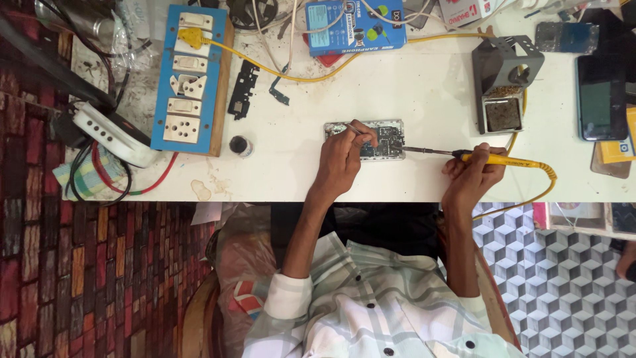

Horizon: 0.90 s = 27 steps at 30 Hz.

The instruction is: The person uses a soldering iron and tweezers to work on a small circuit board placed on a workbench. They repeatedly apply heat to specific points on the board while holding it steady with tweezers.

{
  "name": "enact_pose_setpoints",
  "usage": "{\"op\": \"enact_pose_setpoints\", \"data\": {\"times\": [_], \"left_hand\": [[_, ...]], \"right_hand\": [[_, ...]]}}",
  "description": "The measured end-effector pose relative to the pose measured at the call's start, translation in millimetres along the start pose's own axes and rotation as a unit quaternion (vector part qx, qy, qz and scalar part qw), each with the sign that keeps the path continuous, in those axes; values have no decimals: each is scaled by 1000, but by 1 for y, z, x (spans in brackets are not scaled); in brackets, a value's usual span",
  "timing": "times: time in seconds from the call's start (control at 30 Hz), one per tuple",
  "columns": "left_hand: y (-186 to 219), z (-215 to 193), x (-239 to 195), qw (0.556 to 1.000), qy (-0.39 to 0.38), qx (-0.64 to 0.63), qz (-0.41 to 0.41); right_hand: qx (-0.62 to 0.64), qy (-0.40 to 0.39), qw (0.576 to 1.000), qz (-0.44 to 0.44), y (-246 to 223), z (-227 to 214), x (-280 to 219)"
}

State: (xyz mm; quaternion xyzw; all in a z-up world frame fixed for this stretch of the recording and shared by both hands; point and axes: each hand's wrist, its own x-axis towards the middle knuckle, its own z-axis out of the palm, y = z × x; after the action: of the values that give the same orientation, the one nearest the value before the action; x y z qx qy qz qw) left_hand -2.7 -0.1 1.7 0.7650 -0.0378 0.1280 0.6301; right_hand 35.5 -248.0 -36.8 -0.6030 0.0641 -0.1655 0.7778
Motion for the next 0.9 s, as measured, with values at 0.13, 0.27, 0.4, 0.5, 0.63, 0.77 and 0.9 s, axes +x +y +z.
{"op": "enact_pose_setpoints", "data": {"times": [0.13,0.27,0.4,0.5,0.63,0.77,0.9], "left_hand": [[1,1,2,1000,5,-7,22],[2,1,0,999,12,-14,28],[3,1,1,1000,14,-8,21],[4,1,1,1000,16,-10,22],[5,1,1,999,18,-15,24],[3,0,1,999,18,-14,33],[1,2,2,999,17,-19,22]], "right_hand": [[-8,-19,1000,-16,-2,1,-2],[-6,-3,1000,1,-1,1,-1],[-6,-8,1000,5,-3,1,-2],[-16,-13,1000,5,-5,2,-3],[-24,-17,1000,6,-8,3,-4],[-27,-26,999,-5,-9,4,-4],[-33,-10,999,13,-10,5,-4]]}}
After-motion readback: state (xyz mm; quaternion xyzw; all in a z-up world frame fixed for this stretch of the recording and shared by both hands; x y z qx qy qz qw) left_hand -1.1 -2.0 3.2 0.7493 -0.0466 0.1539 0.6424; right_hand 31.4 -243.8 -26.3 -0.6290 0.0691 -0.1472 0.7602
